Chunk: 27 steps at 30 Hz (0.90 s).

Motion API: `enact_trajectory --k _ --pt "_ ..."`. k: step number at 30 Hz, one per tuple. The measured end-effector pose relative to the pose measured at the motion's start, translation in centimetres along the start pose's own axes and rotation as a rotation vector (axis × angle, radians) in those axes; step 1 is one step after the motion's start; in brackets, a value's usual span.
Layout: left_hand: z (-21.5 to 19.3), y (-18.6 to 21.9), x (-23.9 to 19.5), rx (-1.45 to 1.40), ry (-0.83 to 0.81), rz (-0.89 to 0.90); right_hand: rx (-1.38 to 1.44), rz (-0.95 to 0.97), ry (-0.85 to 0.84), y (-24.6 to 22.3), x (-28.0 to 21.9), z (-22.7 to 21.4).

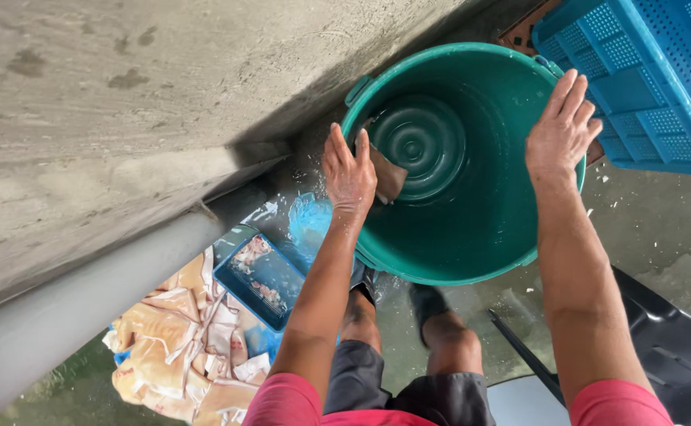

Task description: The person washes pieces of raw meat by hand in a green bucket filled with water, then transfers the rinsed meat into a blue plastic basket. They refill the bucket using a hose and continue the washing process.

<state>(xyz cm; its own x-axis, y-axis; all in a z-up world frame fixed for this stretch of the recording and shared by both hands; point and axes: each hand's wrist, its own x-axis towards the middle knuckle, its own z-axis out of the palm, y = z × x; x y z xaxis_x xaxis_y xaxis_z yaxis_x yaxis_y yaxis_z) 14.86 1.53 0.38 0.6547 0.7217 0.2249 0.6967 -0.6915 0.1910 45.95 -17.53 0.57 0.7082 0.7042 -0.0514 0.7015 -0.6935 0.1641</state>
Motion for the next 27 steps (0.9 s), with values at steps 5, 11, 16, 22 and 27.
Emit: enact_trajectory --k 5,11,16,22,27 --pt "2.7 2.7 -0.9 0.052 -0.257 0.086 0.082 -0.059 0.156 -1.9 -2.1 1.1" --pt "11.2 4.1 -4.7 -0.414 -0.536 -0.746 0.775 0.008 -0.069 -9.5 -5.9 12.1" --pt "20.0 3.1 -8.5 -0.54 -0.346 -1.19 1.405 0.978 -0.736 -16.0 -9.4 24.0" --pt "25.3 4.5 -9.8 -0.442 -0.553 -1.394 1.641 1.238 -1.086 -21.1 -11.0 32.3" --pt "28.9 5.0 -11.0 -0.464 -0.484 -1.509 1.937 1.353 -1.209 -23.5 -10.7 35.8"
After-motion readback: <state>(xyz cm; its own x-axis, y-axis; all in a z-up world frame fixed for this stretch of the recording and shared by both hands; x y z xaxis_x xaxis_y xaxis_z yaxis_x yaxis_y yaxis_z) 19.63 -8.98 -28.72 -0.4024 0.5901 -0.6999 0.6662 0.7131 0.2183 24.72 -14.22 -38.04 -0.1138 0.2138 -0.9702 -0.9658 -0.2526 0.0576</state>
